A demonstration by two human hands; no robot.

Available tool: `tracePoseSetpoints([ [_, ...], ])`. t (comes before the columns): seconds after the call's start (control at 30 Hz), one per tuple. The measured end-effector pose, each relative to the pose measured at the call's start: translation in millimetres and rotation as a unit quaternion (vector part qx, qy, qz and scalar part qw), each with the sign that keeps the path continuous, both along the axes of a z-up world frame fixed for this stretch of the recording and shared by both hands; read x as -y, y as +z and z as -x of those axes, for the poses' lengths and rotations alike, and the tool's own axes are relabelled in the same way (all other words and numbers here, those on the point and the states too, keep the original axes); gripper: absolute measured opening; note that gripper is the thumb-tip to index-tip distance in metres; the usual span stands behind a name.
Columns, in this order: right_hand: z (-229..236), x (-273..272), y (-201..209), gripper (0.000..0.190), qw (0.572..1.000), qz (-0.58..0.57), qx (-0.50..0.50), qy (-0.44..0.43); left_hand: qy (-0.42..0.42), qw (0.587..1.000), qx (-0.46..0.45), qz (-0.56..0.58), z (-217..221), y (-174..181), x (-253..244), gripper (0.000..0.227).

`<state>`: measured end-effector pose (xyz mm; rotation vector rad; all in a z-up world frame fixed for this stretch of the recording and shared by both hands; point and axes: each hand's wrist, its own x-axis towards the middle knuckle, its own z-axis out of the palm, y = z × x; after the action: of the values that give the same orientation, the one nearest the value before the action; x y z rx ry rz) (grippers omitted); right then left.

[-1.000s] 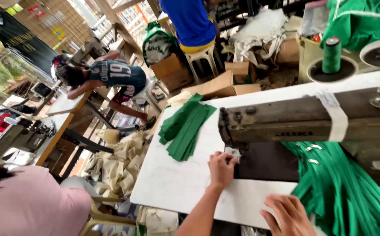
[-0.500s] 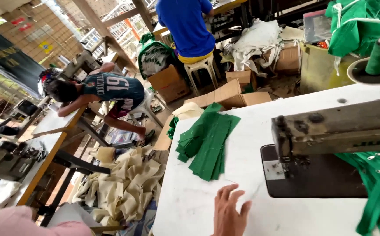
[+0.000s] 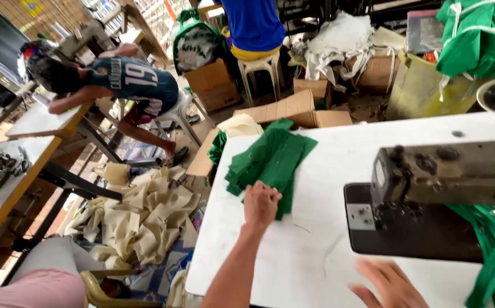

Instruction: Manually threading metal sliders onto green zipper tape at a workstation in a garment factory.

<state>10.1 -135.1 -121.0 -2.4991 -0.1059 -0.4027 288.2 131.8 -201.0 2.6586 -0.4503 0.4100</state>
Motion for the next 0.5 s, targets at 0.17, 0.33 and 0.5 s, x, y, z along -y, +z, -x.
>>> tracePoseSetpoints([
  [0.17,-54.9,6.5,-26.8,0.096,0.942,0.244,0.147,0.18,0.01,0.999,0.003,0.039,0.2,3.9,0.2,0.025],
  [0.33,-29.6,83.9,-30.7,0.086,0.92,0.3,0.12,0.22,0.121,0.984,-0.124,0.045,23.5,67.5,11.9,0.028],
  [0.5,-9.8,112.3,-40.4,0.088,0.945,0.322,-0.051,0.0,0.08,0.99,-0.11,0.023,25.0,79.7,18.0,0.023],
])
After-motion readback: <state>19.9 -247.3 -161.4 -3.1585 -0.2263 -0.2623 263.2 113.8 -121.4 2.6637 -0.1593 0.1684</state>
